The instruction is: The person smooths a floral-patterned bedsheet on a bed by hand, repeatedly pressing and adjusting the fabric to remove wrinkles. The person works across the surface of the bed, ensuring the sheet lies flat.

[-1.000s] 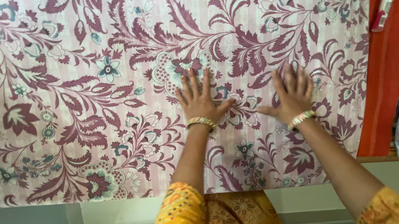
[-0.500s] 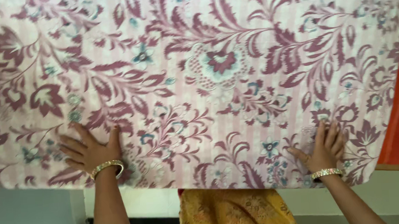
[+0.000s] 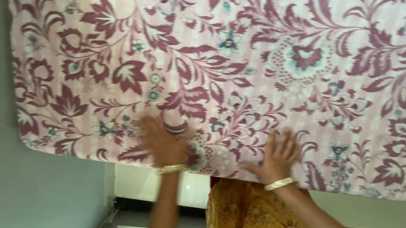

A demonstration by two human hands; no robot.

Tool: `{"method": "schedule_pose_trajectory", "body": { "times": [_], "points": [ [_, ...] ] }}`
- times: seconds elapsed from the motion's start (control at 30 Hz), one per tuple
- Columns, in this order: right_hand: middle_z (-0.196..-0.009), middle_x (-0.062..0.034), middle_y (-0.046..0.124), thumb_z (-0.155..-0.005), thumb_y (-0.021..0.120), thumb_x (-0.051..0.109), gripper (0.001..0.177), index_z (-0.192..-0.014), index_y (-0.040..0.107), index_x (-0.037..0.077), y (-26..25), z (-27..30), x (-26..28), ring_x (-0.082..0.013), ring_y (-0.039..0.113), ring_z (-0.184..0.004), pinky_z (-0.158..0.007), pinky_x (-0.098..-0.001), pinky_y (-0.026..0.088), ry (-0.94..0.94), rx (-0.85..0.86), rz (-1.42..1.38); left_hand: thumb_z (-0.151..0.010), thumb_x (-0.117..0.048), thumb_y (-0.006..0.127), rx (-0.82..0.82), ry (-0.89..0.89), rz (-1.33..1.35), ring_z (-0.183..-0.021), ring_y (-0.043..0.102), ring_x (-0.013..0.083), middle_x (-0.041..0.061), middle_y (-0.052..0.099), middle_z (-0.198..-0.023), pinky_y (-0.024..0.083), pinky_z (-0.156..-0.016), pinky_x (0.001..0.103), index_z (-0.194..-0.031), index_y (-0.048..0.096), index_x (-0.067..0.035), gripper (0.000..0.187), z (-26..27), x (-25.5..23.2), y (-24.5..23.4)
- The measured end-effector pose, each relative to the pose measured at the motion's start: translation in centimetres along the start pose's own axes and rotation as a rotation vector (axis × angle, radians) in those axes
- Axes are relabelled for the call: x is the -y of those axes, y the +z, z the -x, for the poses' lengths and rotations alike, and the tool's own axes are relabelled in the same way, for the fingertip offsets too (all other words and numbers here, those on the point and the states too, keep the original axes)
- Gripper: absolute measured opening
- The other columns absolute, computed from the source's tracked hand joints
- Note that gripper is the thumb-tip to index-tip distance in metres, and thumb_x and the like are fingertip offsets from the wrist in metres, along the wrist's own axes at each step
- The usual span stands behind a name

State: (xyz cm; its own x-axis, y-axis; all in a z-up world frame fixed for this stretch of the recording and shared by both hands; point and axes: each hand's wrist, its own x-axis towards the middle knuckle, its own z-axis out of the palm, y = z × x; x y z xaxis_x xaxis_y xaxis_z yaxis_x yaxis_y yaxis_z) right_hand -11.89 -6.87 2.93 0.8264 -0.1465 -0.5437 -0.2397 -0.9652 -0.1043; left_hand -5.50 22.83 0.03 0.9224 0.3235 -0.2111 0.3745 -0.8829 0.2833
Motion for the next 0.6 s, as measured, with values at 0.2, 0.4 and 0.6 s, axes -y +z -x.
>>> {"method": "schedule_pose_trajectory", "body": {
  "times": [0.2, 0.4, 0.6],
  "points": [
    [-0.164, -0.0214, -0.015, -0.069, 0.045, 0.096, 0.130, -0.161, 0.001, 0.016, 0.3, 1.6, 13.0, -0.0409, -0.015, -0.151, -0.116, -0.0668, -0.001, -0.471, 0.183, 0.163, -0.087, -0.084, 0.042, 0.218, 0.100, -0.050, -0.156, 0.005, 0.0424, 0.023, 0.005, -0.169, 0.002, -0.123, 0.063, -0.165, 0.009, -0.012, 0.111, -3.3, -1.5, -1.2],
    [-0.172, -0.0144, -0.009, -0.078, 0.030, 0.092, 0.110, -0.165, 0.012, 0.027, -1.9, -9.0, 14.5, -0.0422, -0.011, -0.155, -0.124, -0.0654, 0.000, -0.248, -0.066, -0.073, -0.089, -0.084, 0.041, 0.174, -0.365, -0.244, -0.154, -0.005, 0.0481, 0.022, -0.006, -0.168, -0.002, -0.119, 0.068, -0.166, 0.011, -0.027, 0.100, -12.8, 9.7, -7.7],
    [-0.166, -0.0145, -0.008, -0.070, 0.038, 0.094, 0.116, -0.162, 0.013, 0.027, -4.2, -17.6, 25.6, -0.0467, -0.010, -0.149, -0.113, -0.0702, -0.005, -0.095, -0.091, 0.007, -0.095, -0.074, 0.047, -0.098, -0.351, -0.097, -0.156, 0.002, 0.0443, 0.020, 0.007, -0.170, 0.005, -0.124, 0.061, -0.165, 0.022, -0.022, 0.091, -13.3, 16.1, -9.8]
  ]
}}
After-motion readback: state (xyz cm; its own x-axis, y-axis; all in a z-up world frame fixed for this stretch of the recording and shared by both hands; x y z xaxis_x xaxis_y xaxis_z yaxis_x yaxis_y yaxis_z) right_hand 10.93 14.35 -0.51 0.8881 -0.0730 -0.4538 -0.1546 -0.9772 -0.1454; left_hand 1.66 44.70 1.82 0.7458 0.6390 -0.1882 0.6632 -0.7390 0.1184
